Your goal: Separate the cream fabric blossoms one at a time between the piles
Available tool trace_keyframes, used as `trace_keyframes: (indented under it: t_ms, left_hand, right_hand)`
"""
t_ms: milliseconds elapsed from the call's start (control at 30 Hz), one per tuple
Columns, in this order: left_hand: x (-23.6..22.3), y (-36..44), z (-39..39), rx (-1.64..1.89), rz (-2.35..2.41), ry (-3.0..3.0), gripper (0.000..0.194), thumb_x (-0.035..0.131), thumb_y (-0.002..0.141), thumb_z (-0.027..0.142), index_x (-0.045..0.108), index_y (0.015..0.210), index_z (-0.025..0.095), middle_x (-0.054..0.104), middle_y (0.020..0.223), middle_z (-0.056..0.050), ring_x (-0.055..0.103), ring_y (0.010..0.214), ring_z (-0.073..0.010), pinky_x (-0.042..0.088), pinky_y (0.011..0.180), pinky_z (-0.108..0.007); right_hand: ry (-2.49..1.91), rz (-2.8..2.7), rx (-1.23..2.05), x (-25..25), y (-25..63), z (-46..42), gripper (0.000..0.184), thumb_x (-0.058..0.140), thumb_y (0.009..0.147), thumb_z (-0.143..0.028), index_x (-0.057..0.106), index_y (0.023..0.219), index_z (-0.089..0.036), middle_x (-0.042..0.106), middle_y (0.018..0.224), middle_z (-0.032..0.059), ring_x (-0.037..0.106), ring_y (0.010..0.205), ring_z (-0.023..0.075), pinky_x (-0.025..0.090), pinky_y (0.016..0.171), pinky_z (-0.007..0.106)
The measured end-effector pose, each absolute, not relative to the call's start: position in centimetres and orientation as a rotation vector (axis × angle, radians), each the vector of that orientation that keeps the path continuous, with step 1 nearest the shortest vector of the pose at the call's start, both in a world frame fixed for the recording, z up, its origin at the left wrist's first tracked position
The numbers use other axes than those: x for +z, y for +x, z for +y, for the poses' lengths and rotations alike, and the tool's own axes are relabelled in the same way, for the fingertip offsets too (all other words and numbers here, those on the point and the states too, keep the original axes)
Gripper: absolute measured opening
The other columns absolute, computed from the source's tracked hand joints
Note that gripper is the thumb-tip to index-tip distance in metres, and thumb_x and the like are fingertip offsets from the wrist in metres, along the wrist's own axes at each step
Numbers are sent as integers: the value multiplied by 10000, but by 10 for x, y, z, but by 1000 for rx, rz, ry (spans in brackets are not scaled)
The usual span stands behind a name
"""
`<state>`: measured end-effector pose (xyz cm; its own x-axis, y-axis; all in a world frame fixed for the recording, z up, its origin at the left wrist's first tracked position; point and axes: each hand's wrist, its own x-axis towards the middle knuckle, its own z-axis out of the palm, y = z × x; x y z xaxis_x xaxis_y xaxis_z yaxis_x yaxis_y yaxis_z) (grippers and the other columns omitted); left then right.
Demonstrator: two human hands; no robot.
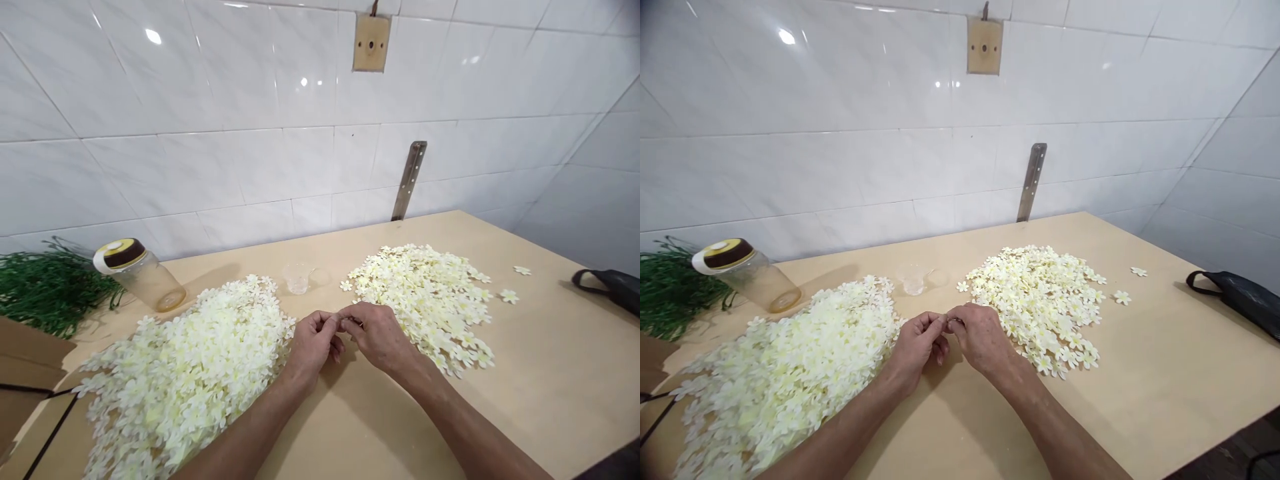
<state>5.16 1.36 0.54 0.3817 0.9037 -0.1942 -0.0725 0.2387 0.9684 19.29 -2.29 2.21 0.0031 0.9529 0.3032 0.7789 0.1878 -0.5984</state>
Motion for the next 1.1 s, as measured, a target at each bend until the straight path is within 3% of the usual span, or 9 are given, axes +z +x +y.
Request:
trace_keyframes:
  t_ms: [100, 267, 400, 667, 900, 1100]
  left_hand:
    - [8, 49, 16, 846, 910, 1080, 336, 688, 757, 452, 608, 758, 126, 585, 521, -11, 485, 403, -88, 372, 388, -189]
    - [9, 47, 22, 929, 908, 957, 348, 723, 724, 455, 594, 729, 132, 558, 489, 10, 453, 390, -71, 351, 389, -181]
    - [7, 47, 23, 962, 939, 942, 353, 727, 721, 463, 594, 744, 137, 557, 482, 15, 444, 373, -71, 344, 382, -186]
    - [10, 46, 20, 862, 848, 891, 400, 698, 735, 527, 583, 727, 144, 573, 523, 2, 470, 404, -72, 340, 401, -185]
    - [6, 45, 21, 837, 813, 947, 409, 670, 762, 544, 574, 711, 150, 552, 503, 11, 443, 391, -65, 314, 398, -188]
    - [4, 45, 21, 749, 725, 876, 365, 689, 761, 488, 556, 694, 155, 530, 481, 25, 387, 358, -47, 262, 382, -184]
  right_hand:
    - [-1627, -1669, 501, 24, 193, -23, 153, 609, 821, -226, 730, 913, -234, 723, 795, 17, 656, 735, 165, 507, 694, 279]
    - [-1484, -1461, 768, 23, 194, -22, 434, 697, 755, -327, 625, 1164, -201, 686, 1044, 82, 673, 839, 189, 583, 682, 297]
    - [-1416, -1377, 899, 18, 192, -20, 405, 654, 797, -420, 624, 1117, -174, 685, 944, 81, 674, 742, 179, 594, 604, 292]
    - [-1500, -1569, 573, 17, 191, -21, 343, 597, 865, -377, 645, 1157, -202, 689, 745, 29, 614, 520, 140, 545, 580, 285]
    - [-1437, -1663, 552, 17, 194, -22, 342, 604, 861, -340, 651, 1176, -214, 683, 873, 60, 645, 698, 173, 553, 628, 287]
    - [-1405, -1535, 764, 21, 196, -23, 371, 644, 829, -442, 681, 1120, -216, 624, 718, 9, 576, 529, 127, 513, 486, 245]
